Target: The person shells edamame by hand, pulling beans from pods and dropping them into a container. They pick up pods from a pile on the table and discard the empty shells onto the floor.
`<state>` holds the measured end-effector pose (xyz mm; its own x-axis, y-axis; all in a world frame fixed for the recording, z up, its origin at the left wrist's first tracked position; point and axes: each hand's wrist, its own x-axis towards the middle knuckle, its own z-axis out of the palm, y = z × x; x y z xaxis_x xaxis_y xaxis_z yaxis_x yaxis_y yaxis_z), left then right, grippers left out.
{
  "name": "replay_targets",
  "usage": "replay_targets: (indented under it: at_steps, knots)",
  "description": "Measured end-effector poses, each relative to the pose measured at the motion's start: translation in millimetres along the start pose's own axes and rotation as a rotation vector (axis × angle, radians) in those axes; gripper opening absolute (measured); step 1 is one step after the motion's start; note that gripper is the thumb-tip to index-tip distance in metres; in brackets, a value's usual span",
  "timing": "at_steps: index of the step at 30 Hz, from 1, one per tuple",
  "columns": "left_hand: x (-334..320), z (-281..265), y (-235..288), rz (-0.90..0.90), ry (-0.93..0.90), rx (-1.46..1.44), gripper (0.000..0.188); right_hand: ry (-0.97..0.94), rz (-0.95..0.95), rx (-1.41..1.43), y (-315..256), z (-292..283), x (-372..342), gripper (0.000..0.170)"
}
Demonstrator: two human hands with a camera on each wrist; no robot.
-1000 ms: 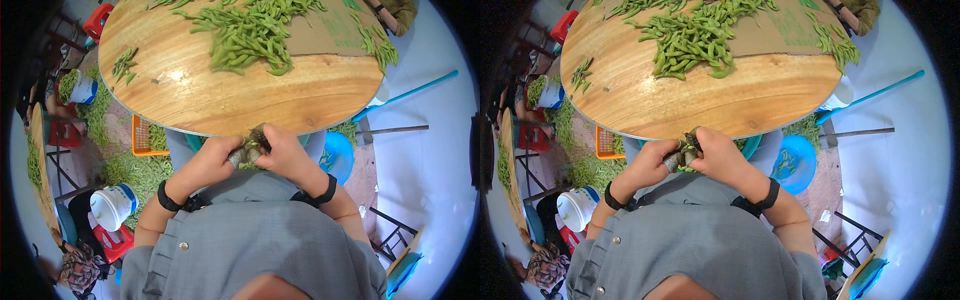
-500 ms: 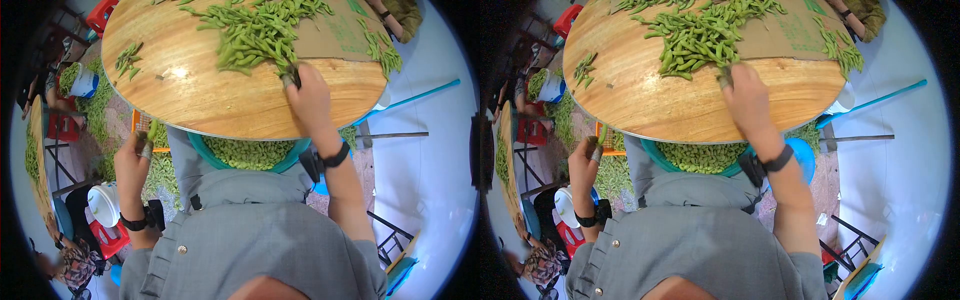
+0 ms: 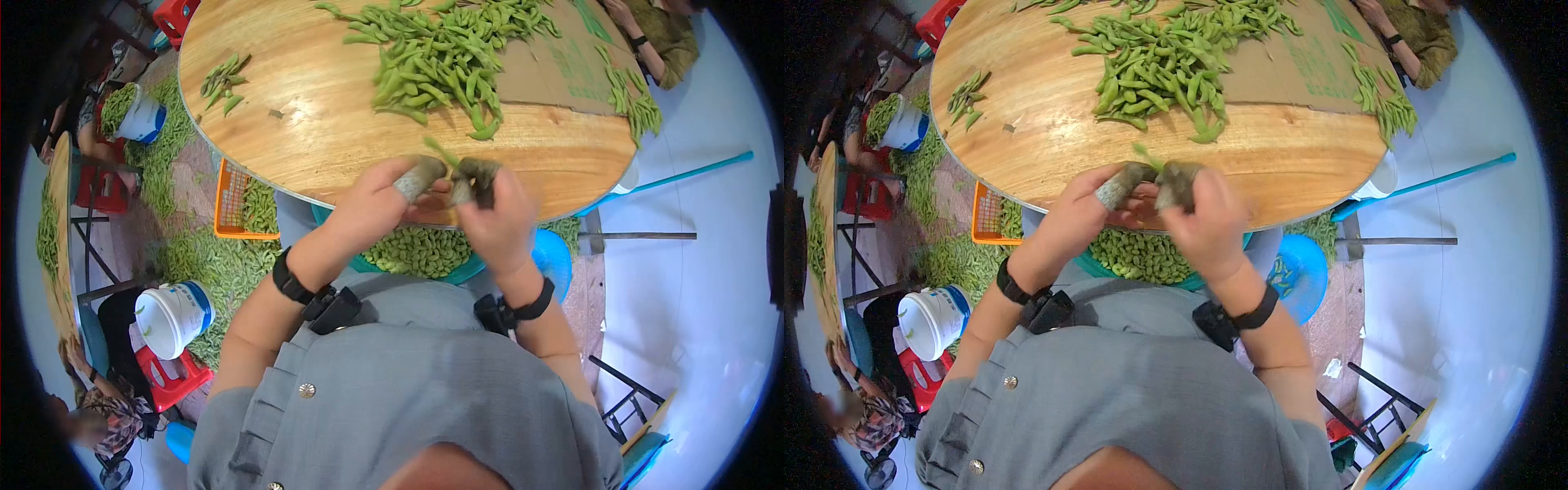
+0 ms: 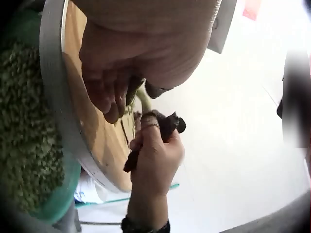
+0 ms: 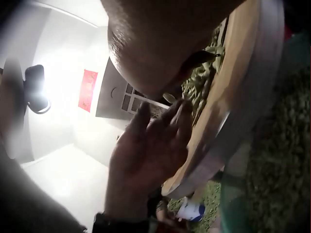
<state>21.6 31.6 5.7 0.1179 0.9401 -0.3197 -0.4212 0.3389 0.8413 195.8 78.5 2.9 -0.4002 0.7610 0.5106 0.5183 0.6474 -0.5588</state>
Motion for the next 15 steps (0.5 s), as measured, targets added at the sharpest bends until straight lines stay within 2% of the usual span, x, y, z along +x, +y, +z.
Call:
replay_targets:
  at_steps: [3,5,7,8,10,13,15]
  knots:
    - [2,6,-2,0.012,0.029,-0.078,0.023,-0.039,0.009,0.163,-12,5,-11,0.021]
    - [1,0,-6,0.050,0.079,0.013,0.023,-0.100,0.026,0.182,-10,2,-12,0.021]
    - [-4,-7,-7,0.086,0.128,0.103,0.024,-0.194,0.223,0.439,-10,-1,-9,0.028]
    - [-7,-11,-6,0.073,0.107,0.172,0.024,-0.193,0.226,0.442,-11,-7,-6,0.028]
    - [-11,-11,-5,0.060,0.086,0.244,0.024,-0.560,0.606,0.682,-13,-21,1,0.040]
    - [-16,-8,-6,0.042,0.062,0.299,0.019,-0.532,0.598,0.806,-15,-18,0,0.044]
    - [-16,-5,-11,0.153,-0.022,0.182,0.019,-0.539,0.623,0.849,-11,-16,-2,0.045]
